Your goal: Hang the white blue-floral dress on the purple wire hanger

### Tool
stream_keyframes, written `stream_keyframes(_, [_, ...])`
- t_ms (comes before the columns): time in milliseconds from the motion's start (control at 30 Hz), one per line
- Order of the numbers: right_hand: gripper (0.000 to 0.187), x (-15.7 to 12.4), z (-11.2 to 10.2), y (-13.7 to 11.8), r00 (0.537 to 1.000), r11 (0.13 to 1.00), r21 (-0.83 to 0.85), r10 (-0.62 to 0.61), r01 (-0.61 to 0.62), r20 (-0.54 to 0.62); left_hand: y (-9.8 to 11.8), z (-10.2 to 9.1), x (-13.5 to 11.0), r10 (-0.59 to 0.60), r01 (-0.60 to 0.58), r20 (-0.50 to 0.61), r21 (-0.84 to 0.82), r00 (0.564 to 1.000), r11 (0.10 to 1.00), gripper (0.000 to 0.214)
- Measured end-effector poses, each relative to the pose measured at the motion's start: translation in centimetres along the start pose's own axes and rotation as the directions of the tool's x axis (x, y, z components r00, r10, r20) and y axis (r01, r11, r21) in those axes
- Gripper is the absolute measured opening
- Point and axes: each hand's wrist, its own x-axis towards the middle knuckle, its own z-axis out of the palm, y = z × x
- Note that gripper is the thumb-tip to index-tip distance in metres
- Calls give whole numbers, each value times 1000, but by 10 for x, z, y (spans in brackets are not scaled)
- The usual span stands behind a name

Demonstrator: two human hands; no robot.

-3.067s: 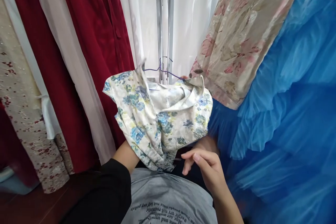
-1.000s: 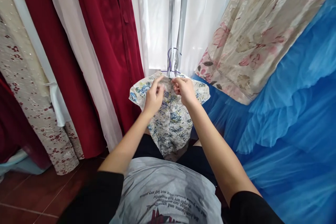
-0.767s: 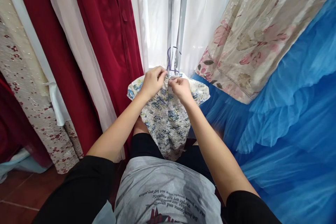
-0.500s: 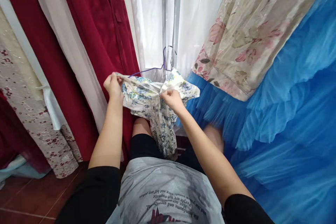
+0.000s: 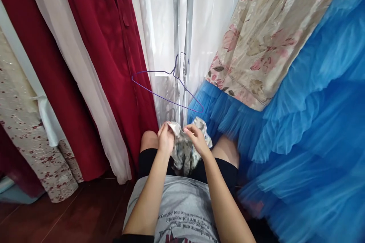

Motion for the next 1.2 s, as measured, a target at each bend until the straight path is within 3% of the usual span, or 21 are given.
stream_keyframes(67, [21, -2, -2, -10, 987, 999, -16, -27, 30, 156, 7, 17, -9, 34, -34, -1, 16, 999, 999, 34])
stream_keyframes(167, [26, -6, -2, -19, 953, 991, 80, 84, -111, 291, 24, 27, -16, 109, -124, 129, 117, 986, 985, 30])
stream_keyframes(233, [25, -11, -5, -21, 936, 958, 151, 191, -243, 297, 32, 25, -17, 145, -180, 214, 151, 966, 972, 52])
stream_keyframes(300, [22, -16, -12, -24, 937, 927, 227, 239, -298, 254, 33, 20, -18, 83, -144, 340, 159, 937, 977, 73])
stream_keyframes(333, [19, -17, -18, -28, 940, 922, 246, 238, -298, 245, 31, 17, -18, -2, -81, 433, 173, 901, 981, 72])
stream_keyframes(400, [14, -16, -36, -42, 935, 941, 201, 209, -272, 285, 23, 10, -21, -203, 34, 623, 273, 756, 961, 59])
stream_keyframes(433, [12, -13, -49, -51, 929, 959, 141, 191, -245, 317, 18, 6, -22, -282, 35, 679, 353, 678, 935, 52])
stream_keyframes(467, [11, -8, -64, -62, 920, 976, 62, 175, -209, 349, 14, 1, -22, -337, -5, 700, 437, 629, 899, 46])
stream_keyframes(500, [9, -1, -80, -73, 929, 988, -3, 147, -155, 341, 10, -5, -21, -369, -69, 693, 516, 619, 854, 42])
stream_keyframes(533, [8, 9, -98, -84, 946, 994, -55, 111, -98, 304, 9, -11, -19, -377, -134, 671, 580, 639, 803, 40])
stream_keyframes(600, [8, 36, -130, -101, 976, 991, -131, 39, -11, 213, 12, -24, -10, -345, -222, 605, 668, 718, 710, 40])
stream_keyframes(667, [5, 73, -153, -111, 998, 988, -147, -44, 50, 47, 24, -35, 2, -276, -251, 541, 707, 794, 661, 40])
stream_keyframes(767, [8, 133, -155, -111, 988, 986, -116, -128, 118, -87, 53, -42, 19, -129, -291, 485, 695, 865, 657, 38])
stream_keyframes(867, [11, 175, -124, -103, 999, 999, -40, -29, 28, -32, 87, -39, 28, 17, -372, 478, 660, 878, 652, 41])
stream_keyframes(1000, [17, 186, -84, -99, 972, 984, 25, 168, -174, 163, 123, -49, 43, 65, -443, 496, 699, 866, 561, 37])
stream_keyframes(1100, [16, 176, -81, -103, 938, 981, 98, 128, -167, 322, 133, -77, 64, 30, -471, 512, 762, 858, 444, 31])
stream_keyframes(1200, [23, 170, -92, -111, 938, 985, 95, 104, -143, 331, 129, -106, 90, -105, -422, 492, 822, 864, 382, 33])
